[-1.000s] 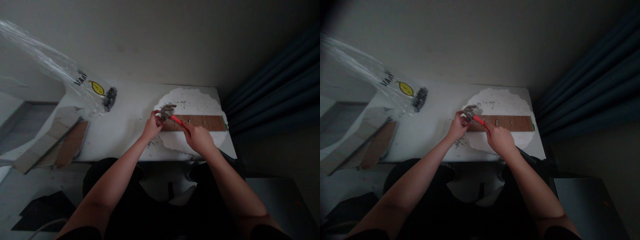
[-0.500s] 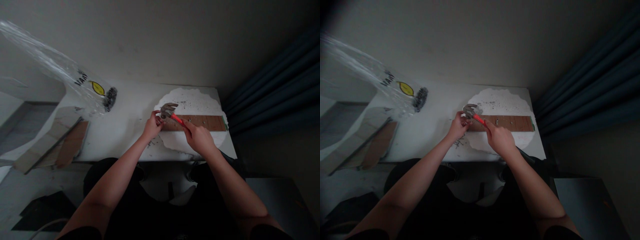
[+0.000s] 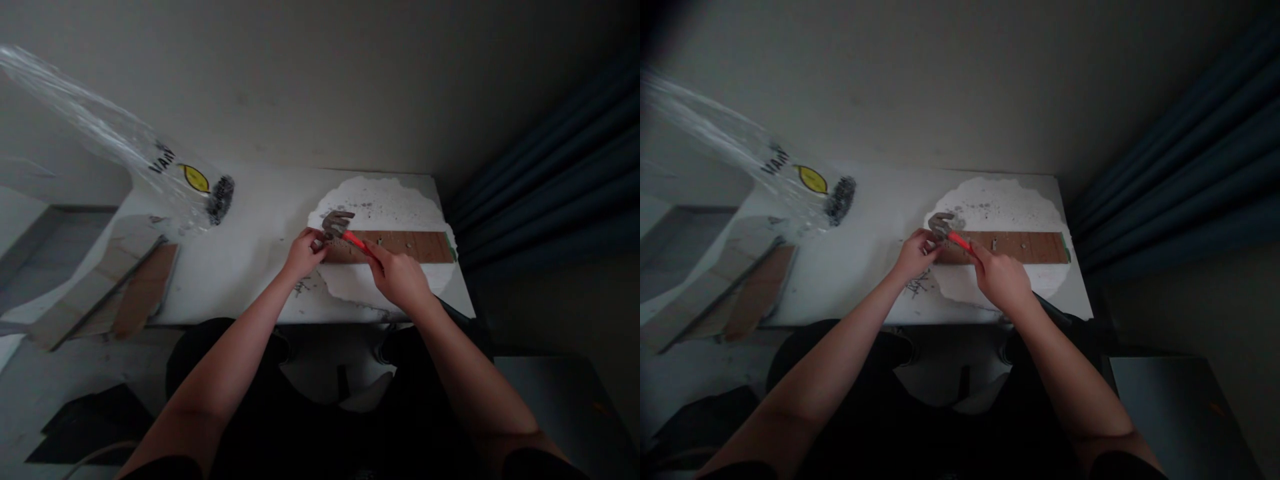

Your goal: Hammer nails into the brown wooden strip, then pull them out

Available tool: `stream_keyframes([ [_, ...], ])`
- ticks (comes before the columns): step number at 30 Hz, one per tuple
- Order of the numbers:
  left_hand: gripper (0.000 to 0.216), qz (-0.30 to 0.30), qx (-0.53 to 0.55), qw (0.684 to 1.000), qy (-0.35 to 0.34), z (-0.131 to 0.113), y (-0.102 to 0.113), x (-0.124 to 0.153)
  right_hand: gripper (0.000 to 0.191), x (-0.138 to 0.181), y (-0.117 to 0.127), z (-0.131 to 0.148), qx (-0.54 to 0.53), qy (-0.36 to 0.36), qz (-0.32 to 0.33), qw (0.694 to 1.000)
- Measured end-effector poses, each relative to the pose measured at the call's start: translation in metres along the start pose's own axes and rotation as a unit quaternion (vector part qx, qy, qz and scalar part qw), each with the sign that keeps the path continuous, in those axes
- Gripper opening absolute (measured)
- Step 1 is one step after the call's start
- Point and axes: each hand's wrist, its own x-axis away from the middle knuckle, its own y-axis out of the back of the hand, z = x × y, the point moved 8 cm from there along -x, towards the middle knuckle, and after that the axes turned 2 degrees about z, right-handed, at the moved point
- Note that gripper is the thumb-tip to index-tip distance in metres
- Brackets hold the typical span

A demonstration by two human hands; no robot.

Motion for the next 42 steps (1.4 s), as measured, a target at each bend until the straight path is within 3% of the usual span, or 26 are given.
stream_keyframes([
  [7,0.011,0.006,-0.005,1.000,0.000,-0.002,-0.003,0.001,0.049,0.002,-0.002,0.001,-0.006,0.000,0.000,1.000],
  [11,0.022,0.024,0.015,0.999,0.044,0.004,0.002,0.001,0.047,0.001,-0.006,0.002,-0.014,0.008,0.003,1.000],
  [17,0.028,-0.052,0.050,0.994,0.077,0.017,0.021,0.002,0.048,0.002,-0.007,-0.001,-0.014,0.000,-0.012,1.000],
  [28,0.031,-0.059,-0.050,0.987,0.143,0.035,0.034,0.000,0.047,0.000,-0.021,-0.001,-0.011,-0.001,0.027,1.000],
  [36,0.027,0.076,-0.268,0.941,0.190,0.047,0.030,0.008,0.050,-0.001,-0.024,0.000,0.001,-0.010,0.028,1.000],
  [42,0.016,0.262,-0.356,0.877,0.189,0.068,0.006,0.022,0.049,-0.004,-0.017,-0.010,-0.006,-0.023,0.004,1.000],
])
